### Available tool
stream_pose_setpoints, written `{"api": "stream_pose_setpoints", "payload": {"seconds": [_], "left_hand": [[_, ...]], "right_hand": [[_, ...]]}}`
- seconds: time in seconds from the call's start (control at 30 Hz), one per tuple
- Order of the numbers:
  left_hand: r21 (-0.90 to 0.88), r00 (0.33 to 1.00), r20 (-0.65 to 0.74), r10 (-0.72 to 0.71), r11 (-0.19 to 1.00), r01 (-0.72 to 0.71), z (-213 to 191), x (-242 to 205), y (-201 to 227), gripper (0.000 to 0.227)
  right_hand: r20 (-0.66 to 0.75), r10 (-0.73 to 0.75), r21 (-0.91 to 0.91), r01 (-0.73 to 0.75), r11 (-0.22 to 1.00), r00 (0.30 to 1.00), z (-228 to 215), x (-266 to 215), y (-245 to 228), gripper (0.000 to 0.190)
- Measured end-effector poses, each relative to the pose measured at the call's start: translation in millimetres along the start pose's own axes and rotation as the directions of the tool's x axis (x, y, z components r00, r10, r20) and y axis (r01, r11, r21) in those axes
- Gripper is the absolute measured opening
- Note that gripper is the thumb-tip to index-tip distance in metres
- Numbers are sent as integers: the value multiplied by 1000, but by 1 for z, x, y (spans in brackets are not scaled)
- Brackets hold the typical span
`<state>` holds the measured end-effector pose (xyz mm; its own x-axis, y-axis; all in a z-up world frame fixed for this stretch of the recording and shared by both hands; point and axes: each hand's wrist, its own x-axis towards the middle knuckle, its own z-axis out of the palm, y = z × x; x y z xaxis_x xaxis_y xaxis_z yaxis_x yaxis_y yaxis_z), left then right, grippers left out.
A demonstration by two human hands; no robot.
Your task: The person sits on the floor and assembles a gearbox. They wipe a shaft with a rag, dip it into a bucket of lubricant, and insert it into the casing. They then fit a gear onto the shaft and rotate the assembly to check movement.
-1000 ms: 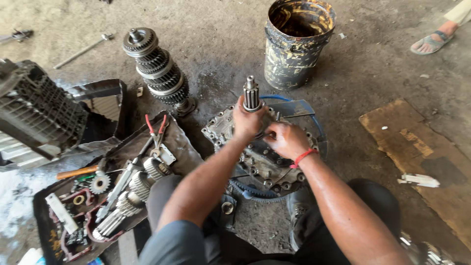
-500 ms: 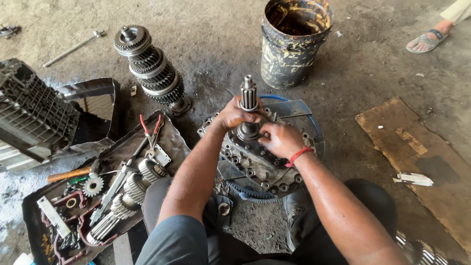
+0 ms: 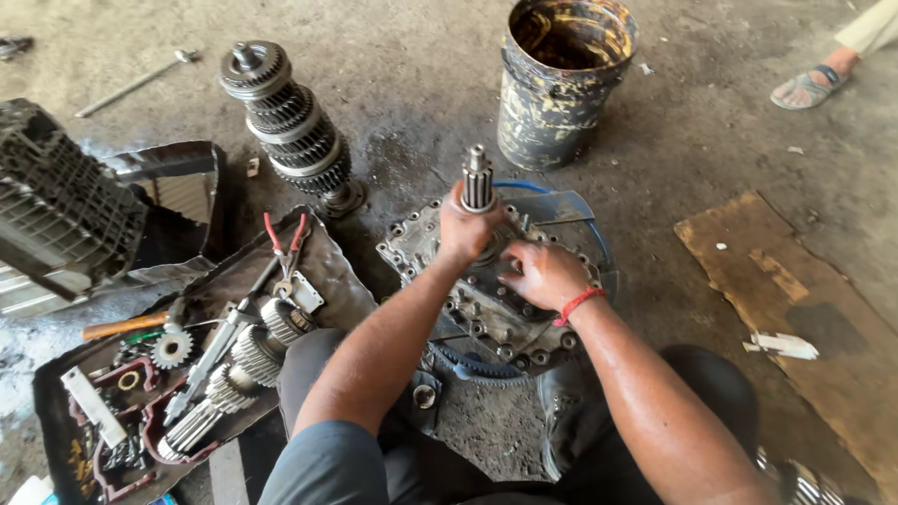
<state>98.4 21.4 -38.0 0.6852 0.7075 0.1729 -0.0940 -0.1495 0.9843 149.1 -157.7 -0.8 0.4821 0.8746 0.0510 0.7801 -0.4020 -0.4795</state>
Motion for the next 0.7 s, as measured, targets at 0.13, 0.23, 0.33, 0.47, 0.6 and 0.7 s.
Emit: {"api": "stream_pose_setpoints", "payload": {"seconds": [0.13,0.23,0.33,0.47,0.6,0.7], "left_hand": [[-188,869,494,-19,974,129,-31,31,-3,41],[-177,782,623,-23,969,170,-40,41,-1,44],[-176,897,436,-79,969,171,-25,21,3,42],[50,974,-223,-35,998,48,16,-9,7,35],[-35,965,-257,-60,998,53,26,-19,3,37],[320,1000,-3,-23,947,23,-13,-7,18,35]], "right_hand": [[26,33,8,-33,999,999,3,9,0,36],[26,16,0,-16,1000,1000,6,9,-2,35],[15,-25,-12,25,1000,1000,8,-2,-5,34],[29,-22,-41,23,999,999,6,-8,-3,33],[91,79,-82,-72,994,993,11,-13,6,37],[3,-67,25,67,997,998,12,-6,4,36]]}}
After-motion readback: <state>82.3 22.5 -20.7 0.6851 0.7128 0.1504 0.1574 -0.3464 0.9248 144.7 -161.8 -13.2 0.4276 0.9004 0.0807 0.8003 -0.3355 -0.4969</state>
